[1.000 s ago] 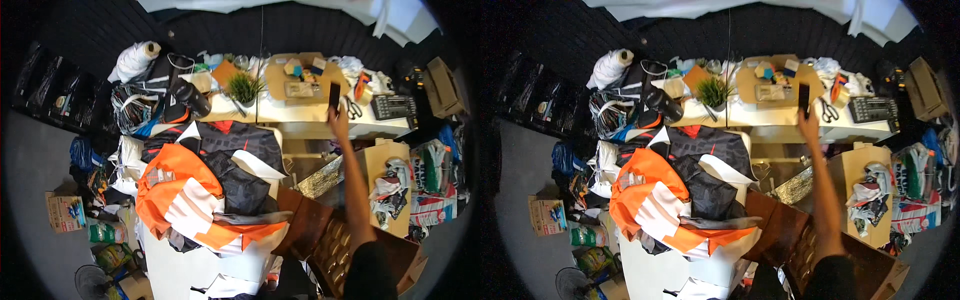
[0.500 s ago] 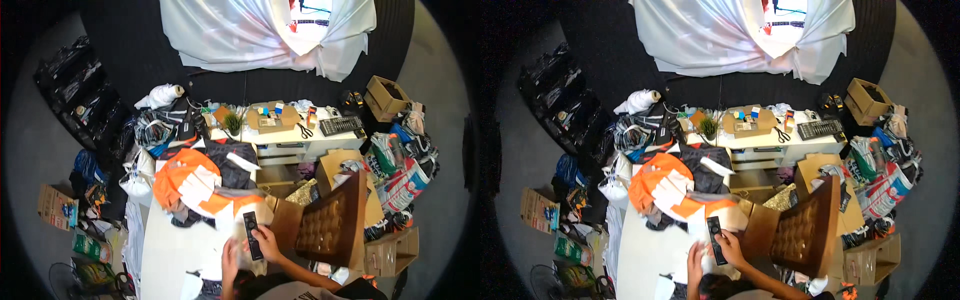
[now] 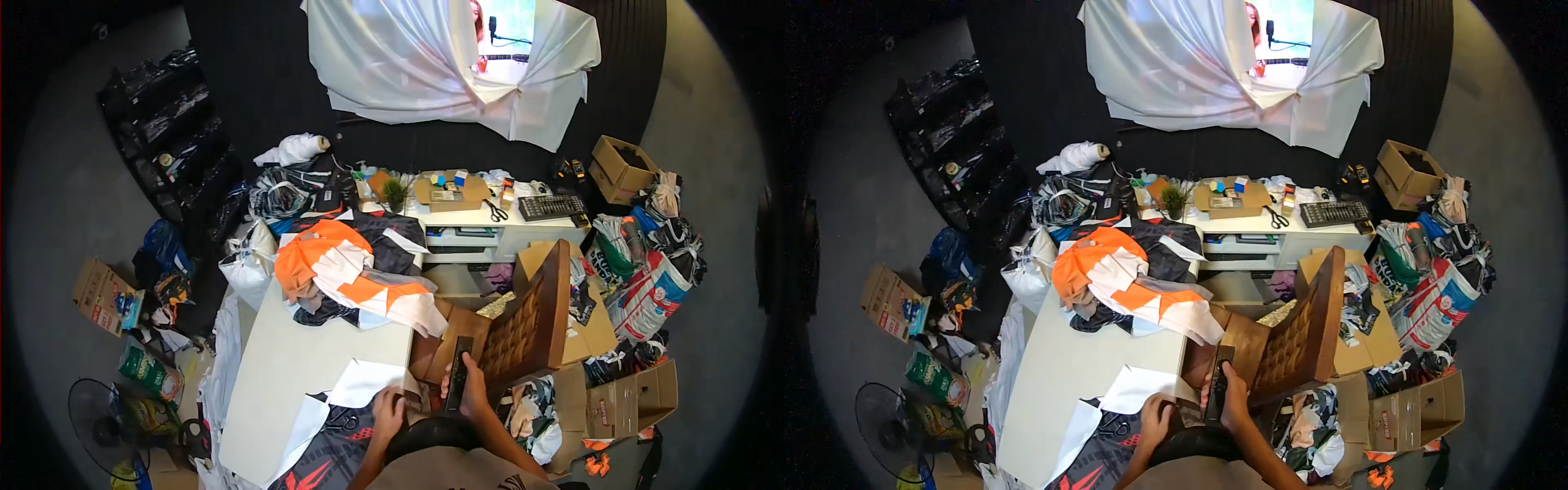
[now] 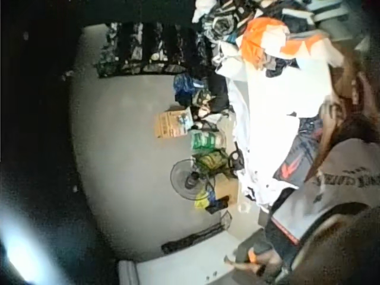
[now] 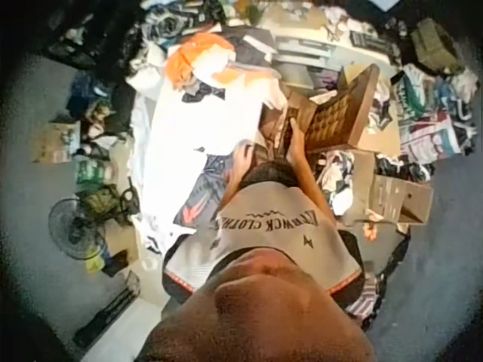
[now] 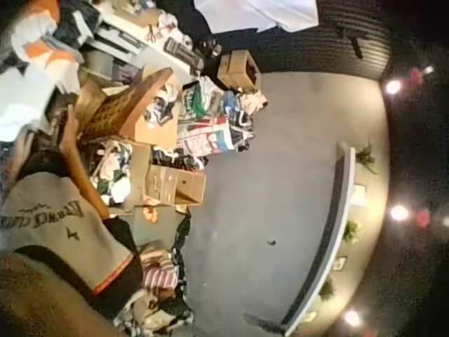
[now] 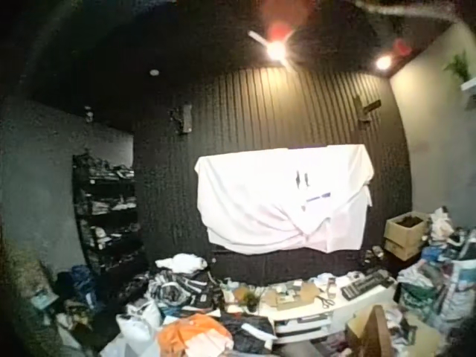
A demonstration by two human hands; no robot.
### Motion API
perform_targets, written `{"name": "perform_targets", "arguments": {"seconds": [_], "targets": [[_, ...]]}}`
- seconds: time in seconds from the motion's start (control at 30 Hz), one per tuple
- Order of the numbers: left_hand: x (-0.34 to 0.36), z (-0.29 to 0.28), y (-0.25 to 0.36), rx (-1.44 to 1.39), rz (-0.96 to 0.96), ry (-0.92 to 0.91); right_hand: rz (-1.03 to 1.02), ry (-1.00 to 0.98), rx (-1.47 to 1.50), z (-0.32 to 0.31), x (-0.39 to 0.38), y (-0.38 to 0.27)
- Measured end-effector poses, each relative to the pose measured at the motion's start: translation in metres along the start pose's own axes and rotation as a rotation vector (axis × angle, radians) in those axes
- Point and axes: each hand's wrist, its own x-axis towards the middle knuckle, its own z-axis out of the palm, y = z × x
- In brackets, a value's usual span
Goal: Cutting out specific pattern shapes from a sheet of printed fabric using a pair of scissors.
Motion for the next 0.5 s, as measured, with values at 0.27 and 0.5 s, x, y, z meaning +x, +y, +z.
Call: {"name": "perform_targets", "arguments": {"seconds": [0.27, 0.5], "targets": [[-0.12, -0.044, -0.079, 0.817, -0.657, 0.219, 0.045, -0.001, -0.084, -0.014, 0.003, 0.009], [-0.108, -0.033, -0.096, 0.848, -0.737, 0.234, 0.046, 0.018, -0.18, -0.012, 0.012, -0.001]]}}
